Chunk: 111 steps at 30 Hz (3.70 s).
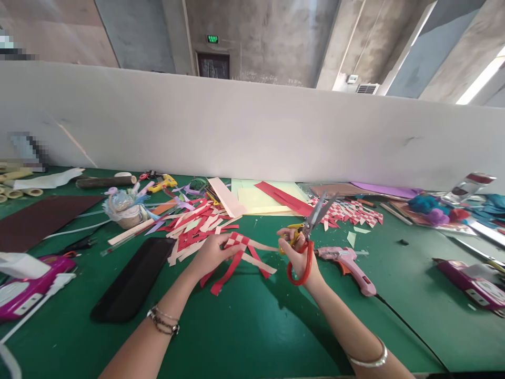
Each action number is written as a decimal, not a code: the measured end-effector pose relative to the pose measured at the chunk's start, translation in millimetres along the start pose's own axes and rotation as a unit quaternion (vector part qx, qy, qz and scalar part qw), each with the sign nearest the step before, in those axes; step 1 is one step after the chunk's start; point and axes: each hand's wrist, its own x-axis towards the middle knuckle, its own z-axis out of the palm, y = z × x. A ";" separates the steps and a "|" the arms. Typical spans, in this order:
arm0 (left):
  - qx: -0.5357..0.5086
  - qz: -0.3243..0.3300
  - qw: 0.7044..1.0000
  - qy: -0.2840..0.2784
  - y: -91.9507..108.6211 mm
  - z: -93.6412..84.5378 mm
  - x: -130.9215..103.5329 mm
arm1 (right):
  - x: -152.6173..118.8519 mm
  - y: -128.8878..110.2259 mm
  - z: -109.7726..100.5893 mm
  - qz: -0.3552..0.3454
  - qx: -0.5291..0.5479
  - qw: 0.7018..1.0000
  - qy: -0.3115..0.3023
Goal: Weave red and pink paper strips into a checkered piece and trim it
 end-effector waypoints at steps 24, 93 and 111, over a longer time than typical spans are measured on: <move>-0.115 -0.041 0.993 0.009 -5.6 -18.9 6.0 | -4.0 -13.0 2.0 0.011 0.108 0.991 -0.078; -0.200 -0.036 0.963 -0.179 -1.0 13.8 -2.7 | -2.5 3.0 -3.5 -0.015 0.246 0.969 -0.034; -0.272 -0.075 0.959 0.037 17.1 34.9 -8.9 | -23.6 -1.1 25.2 0.022 0.149 0.981 -0.122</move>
